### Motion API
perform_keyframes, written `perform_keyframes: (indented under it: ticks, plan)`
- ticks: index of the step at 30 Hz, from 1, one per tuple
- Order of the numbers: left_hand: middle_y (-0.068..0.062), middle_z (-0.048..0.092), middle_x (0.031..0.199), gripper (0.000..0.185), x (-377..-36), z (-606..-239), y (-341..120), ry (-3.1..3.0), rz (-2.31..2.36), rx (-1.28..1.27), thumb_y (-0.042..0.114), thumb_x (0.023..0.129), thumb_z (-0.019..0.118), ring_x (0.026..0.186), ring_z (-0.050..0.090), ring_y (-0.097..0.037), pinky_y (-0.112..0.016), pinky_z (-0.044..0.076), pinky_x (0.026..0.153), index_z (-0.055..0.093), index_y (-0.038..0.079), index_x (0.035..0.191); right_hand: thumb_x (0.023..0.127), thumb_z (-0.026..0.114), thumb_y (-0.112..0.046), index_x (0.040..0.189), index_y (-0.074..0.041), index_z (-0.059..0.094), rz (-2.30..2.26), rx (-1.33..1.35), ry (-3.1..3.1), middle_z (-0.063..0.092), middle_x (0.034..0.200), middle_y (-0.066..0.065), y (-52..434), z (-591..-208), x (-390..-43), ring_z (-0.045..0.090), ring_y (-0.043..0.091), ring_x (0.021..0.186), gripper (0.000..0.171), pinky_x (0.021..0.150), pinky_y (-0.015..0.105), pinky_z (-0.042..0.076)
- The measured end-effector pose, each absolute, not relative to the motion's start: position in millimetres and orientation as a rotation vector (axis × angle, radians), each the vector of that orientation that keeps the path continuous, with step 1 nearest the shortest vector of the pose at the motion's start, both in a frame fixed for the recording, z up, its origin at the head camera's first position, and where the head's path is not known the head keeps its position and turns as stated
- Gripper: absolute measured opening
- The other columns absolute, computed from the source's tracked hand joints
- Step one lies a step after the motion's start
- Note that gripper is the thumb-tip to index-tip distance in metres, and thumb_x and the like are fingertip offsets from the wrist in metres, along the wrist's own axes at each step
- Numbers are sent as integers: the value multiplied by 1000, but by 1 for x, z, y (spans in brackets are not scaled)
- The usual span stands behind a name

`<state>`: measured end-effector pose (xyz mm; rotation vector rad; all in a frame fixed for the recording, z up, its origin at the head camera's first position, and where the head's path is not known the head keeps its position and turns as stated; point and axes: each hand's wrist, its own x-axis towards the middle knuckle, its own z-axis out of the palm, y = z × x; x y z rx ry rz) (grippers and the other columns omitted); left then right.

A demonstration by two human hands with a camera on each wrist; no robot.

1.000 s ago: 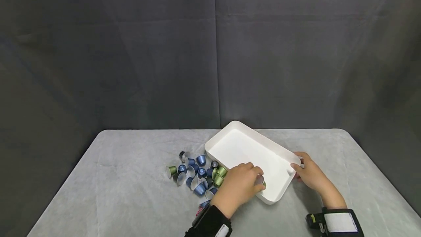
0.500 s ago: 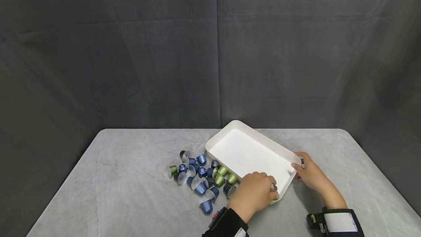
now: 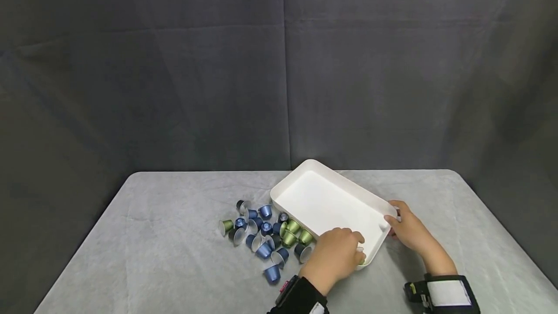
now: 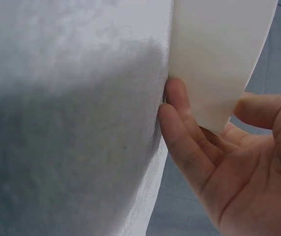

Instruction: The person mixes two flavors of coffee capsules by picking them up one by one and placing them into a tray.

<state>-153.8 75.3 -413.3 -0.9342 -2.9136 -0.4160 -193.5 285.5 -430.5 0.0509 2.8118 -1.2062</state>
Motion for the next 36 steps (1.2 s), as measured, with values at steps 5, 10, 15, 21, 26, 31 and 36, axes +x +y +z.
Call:
perform_keyframes:
  ticks: [5, 10, 15, 21, 26, 31, 36]
  plan:
    - [11, 70, 102, 27, -155, -407, 65, -2899, -485, -914, 34, 88, 75, 92, 65, -8, -22, 49, 76, 73, 23, 114, 102, 45, -1, 141, 17, 21, -1209, 52, 2810, 41, 123, 47, 286, -431, -194, 65, 24, 73, 49, 65, 39, 55]
    - [10, 69, 108, 38, -157, -400, 50, -2830, -506, -940, 31, 85, 79, 97, 64, -10, -25, 49, 80, 70, 23, 121, 102, 45, -1, 141, 18, 20, -1216, 51, 2800, 39, 124, 47, 286, -432, -194, 65, 24, 73, 49, 65, 38, 55]
    - [6, 69, 115, 39, -159, -392, 34, -2759, -565, -928, 27, 87, 78, 105, 62, -13, -27, 49, 87, 68, 20, 124, 102, 44, -1, 141, 18, 20, -1221, 50, 2798, 38, 125, 48, 286, -431, -194, 65, 24, 73, 50, 65, 38, 55]
    - [5, 68, 118, 35, -165, -387, 14, -2739, -621, -841, 25, 88, 76, 110, 61, -15, -30, 47, 93, 68, 19, 122, 102, 45, -1, 141, 18, 21, -1221, 45, 2805, 40, 123, 47, 285, -431, -193, 65, 24, 73, 49, 65, 39, 56]
    - [3, 67, 119, 33, -170, -388, -4, -2754, -725, -780, 23, 90, 74, 112, 60, -18, -33, 47, 95, 68, 17, 122, 102, 45, -1, 141, 18, 20, -1213, 53, 2805, 39, 124, 47, 285, -430, -193, 65, 25, 74, 50, 66, 39, 56]
    - [-1, 65, 124, 33, -173, -390, -21, -2789, -846, -701, 23, 92, 72, 117, 59, -24, -40, 48, 96, 67, 15, 124, 103, 45, -2, 141, 18, 20, -1200, 62, 2807, 37, 125, 47, 285, -429, -193, 65, 25, 75, 50, 67, 40, 56]
    - [-4, 63, 128, 36, -173, -389, -43, -2807, -933, -585, 24, 92, 72, 119, 58, -30, -48, 48, 93, 65, 14, 126, 103, 45, -1, 141, 18, 20, -1207, 57, 2807, 39, 124, 47, 285, -429, -194, 65, 25, 74, 50, 66, 39, 56]
